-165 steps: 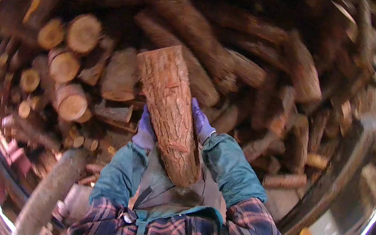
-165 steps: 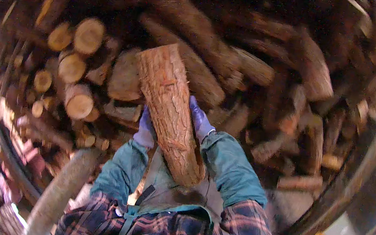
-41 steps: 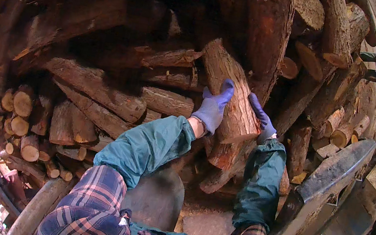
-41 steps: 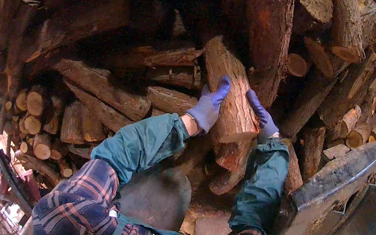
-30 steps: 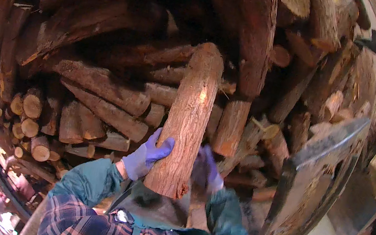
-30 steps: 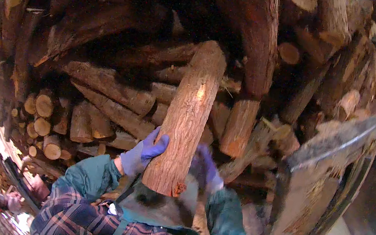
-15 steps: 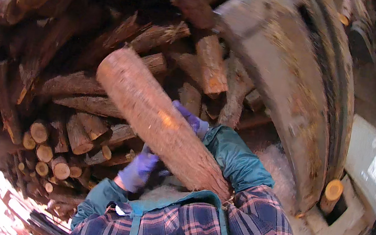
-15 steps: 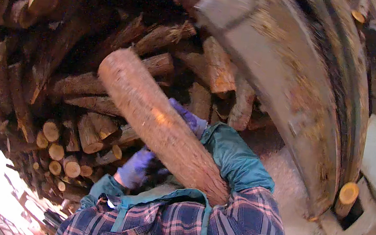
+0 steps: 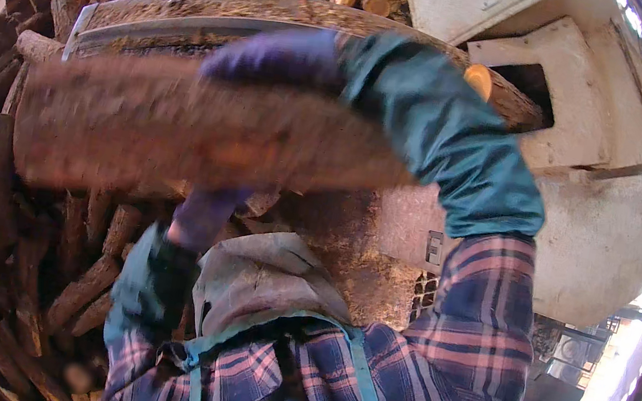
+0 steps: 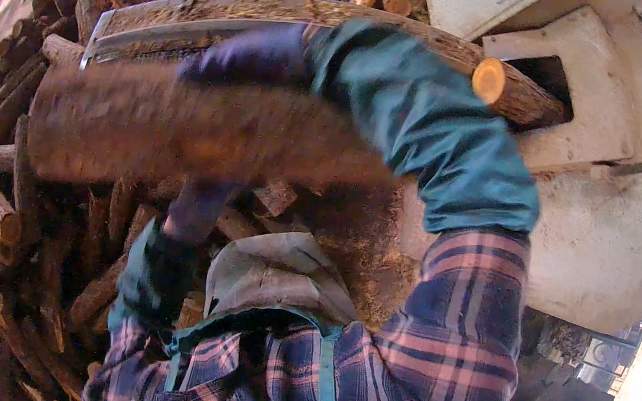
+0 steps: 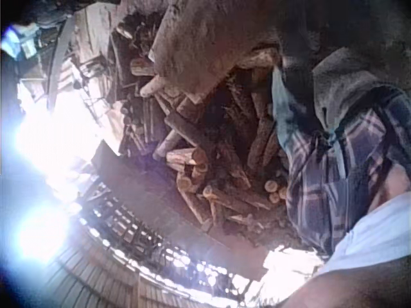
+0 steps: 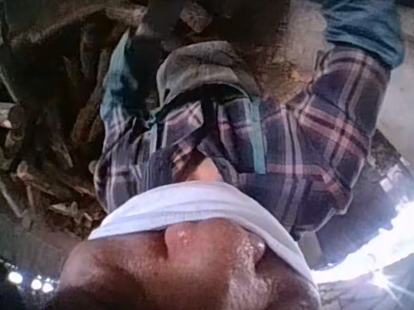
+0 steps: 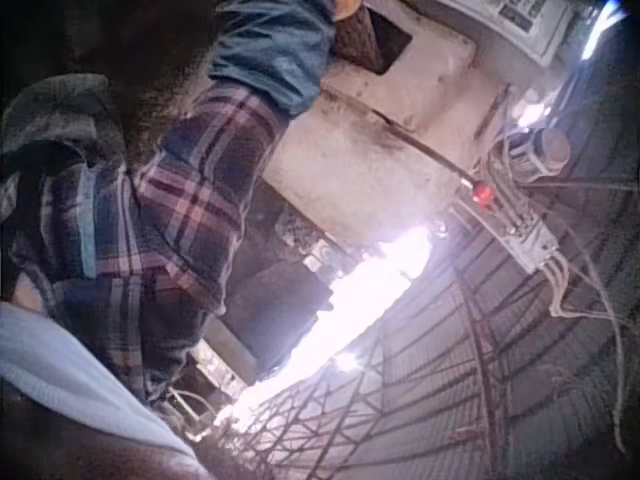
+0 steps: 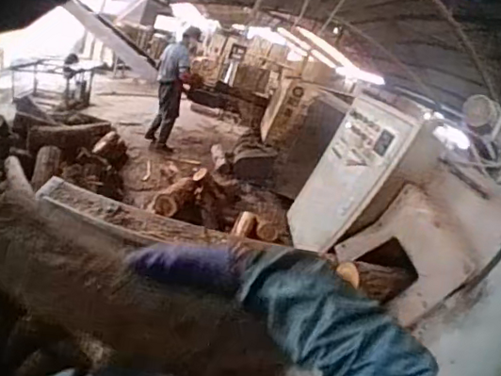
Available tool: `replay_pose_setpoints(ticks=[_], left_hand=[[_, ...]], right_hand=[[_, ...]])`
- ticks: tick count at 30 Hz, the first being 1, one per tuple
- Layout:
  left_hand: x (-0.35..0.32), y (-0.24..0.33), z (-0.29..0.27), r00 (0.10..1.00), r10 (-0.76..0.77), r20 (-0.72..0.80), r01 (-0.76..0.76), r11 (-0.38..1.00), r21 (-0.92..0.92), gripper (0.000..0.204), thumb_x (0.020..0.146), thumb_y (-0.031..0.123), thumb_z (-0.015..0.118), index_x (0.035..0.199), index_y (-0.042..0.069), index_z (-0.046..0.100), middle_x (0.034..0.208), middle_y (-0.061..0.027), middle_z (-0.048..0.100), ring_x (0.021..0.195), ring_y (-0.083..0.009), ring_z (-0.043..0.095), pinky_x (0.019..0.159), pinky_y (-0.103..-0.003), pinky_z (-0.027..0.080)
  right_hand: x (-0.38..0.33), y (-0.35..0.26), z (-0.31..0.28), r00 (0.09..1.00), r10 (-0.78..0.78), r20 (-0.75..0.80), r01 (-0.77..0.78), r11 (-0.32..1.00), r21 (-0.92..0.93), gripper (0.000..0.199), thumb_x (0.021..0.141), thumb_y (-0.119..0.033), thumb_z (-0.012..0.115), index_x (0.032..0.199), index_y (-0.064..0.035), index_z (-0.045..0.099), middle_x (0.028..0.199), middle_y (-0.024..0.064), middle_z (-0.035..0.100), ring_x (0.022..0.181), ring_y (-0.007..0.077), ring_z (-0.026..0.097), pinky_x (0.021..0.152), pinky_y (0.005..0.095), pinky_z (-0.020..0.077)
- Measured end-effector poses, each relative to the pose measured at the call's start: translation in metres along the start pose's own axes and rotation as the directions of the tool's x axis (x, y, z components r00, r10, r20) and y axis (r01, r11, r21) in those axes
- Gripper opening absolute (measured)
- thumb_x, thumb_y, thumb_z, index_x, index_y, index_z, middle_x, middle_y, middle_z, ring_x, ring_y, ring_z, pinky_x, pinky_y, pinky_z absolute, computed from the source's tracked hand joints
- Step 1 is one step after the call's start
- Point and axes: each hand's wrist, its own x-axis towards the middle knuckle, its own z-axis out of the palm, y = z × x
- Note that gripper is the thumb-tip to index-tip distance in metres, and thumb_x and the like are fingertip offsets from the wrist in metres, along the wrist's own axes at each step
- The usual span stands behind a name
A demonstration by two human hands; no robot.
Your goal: The person repeatedly picks up logs from a large pile, places them onto a log splitter, and then moves the split pieces to a separate stack. The task involves continuous manual handling of wood in a repetitive cycle.
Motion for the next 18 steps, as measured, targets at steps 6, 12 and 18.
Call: replay_pose_setpoints(ticks=[6,12,18], left_hand=[[0.126,-0.095,0.172,0.792,-0.399,0.463,0.05,0.797,0.602,0.046,0.102,0.029,0.061,0.141,0.005,0.054,0.123,-0.0102,0.067,0.111,-0.0168,0.06,0.099,-0.033,0.048],[0.063,-0.157,0.133,0.698,-0.696,0.17,0.12,0.348,0.93,0.041,0.098,0.034,0.063,0.13,0.008,0.064,0.106,-0.0119,0.071,0.098,-0.0222,0.066,0.089,-0.036,0.051],[0.017,-0.173,0.04,0.799,-0.575,-0.174,0.341,0.196,0.919,0.038,0.086,0.037,0.061,0.113,0.014,0.072,0.107,-0.0155,0.073,0.097,-0.0336,0.068,0.085,-0.044,0.053]], right_hand=[[-0.191,0.053,-0.128,0.833,0.053,-0.551,-0.408,0.73,-0.548,0.042,0.103,-0.032,0.056,0.135,-0.004,0.061,0.116,0.0084,0.068,0.098,0.0158,0.062,0.085,0.0293,0.0491],[-0.219,0.172,-0.176,0.625,0.011,-0.78,-0.33,0.91,-0.252,0.043,0.096,-0.039,0.064,0.121,-0.004,0.067,0.111,0.0062,0.068,0.097,0.0196,0.063,0.089,0.0356,0.0512],[-0.307,0.21,-0.204,0.497,0.15,-0.855,-0.388,0.919,-0.064,0.039,0.102,-0.026,0.058,0.13,0.0016,0.063,0.121,0.0127,0.067,0.11,0.0244,0.063,0.097,0.0362,0.0508]])
